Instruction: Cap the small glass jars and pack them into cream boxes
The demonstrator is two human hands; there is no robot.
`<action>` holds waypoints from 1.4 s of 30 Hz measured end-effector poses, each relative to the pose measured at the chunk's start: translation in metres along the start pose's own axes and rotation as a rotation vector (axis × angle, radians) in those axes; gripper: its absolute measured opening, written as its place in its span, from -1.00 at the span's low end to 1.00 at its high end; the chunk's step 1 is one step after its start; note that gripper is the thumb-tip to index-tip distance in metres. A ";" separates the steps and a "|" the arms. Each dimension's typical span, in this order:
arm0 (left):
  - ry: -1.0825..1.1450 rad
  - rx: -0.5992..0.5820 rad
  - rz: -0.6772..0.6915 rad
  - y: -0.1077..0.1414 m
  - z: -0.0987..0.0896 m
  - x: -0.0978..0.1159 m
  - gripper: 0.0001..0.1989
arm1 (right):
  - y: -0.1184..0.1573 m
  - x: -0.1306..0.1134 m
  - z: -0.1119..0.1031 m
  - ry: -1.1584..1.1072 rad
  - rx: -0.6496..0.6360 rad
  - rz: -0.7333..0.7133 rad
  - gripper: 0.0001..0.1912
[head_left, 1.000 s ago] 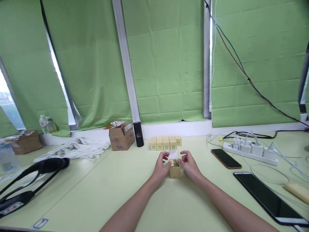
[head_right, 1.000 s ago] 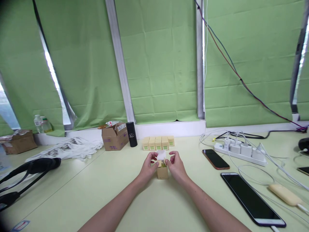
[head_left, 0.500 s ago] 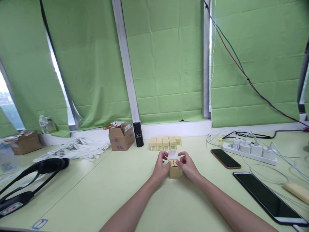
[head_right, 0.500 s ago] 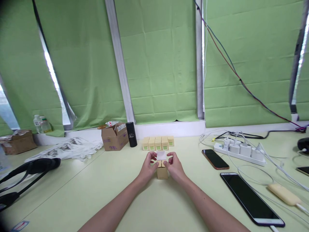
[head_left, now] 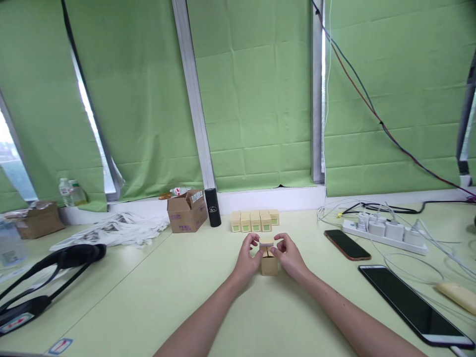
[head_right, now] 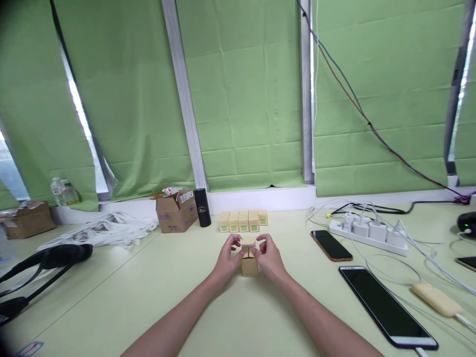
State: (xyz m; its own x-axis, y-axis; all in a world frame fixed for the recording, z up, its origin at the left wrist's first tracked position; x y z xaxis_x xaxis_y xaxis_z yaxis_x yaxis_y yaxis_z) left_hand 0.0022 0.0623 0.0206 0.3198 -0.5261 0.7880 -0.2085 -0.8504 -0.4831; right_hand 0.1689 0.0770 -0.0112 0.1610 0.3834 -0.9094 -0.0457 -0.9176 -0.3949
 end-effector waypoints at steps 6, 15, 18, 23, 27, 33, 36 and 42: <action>-0.018 -0.003 0.027 0.001 0.000 0.005 -0.90 | 0.008 -0.015 -0.005 0.059 -0.010 -0.087 -0.82; -0.082 0.005 0.110 0.003 -0.006 0.015 -0.88 | 0.015 -0.038 -0.011 0.079 -0.053 -0.250 -0.85; -0.207 -0.006 0.159 0.005 -0.013 0.023 -0.91 | 0.015 -0.039 -0.011 0.112 -0.047 -0.280 -0.89; -0.343 -0.049 0.278 0.008 -0.017 0.034 -0.88 | 0.016 -0.042 -0.012 0.147 -0.042 -0.300 -0.91; -0.402 -0.084 0.301 0.009 -0.015 0.033 -0.88 | 0.018 -0.045 -0.011 0.194 -0.050 -0.341 -0.93; -0.395 -0.095 0.323 0.011 -0.014 0.033 -0.88 | 0.022 -0.049 -0.010 0.270 -0.066 -0.437 -0.89; -0.367 -0.092 0.307 0.011 -0.014 0.033 -0.88 | 0.023 -0.050 -0.010 0.274 -0.067 -0.452 -0.88; -0.401 -0.094 0.319 0.012 -0.014 0.032 -0.89 | 0.021 -0.047 -0.009 0.271 -0.087 -0.458 -0.87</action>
State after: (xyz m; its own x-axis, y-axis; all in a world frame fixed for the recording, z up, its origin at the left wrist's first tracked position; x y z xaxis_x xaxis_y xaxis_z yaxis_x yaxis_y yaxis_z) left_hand -0.0027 0.0358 0.0448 0.5518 -0.7368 0.3906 -0.4296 -0.6526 -0.6241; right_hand 0.1693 0.0383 0.0247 0.3944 0.7158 -0.5762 0.1692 -0.6729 -0.7201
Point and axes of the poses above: each hand's wrist, its own y-axis away from the middle knuckle, its own z-axis out of the palm, x = y × z, the point moved 6 cm from there along -y, towards the middle knuckle, and after that the axes turned 4 degrees about -x, right-handed, at the moved point
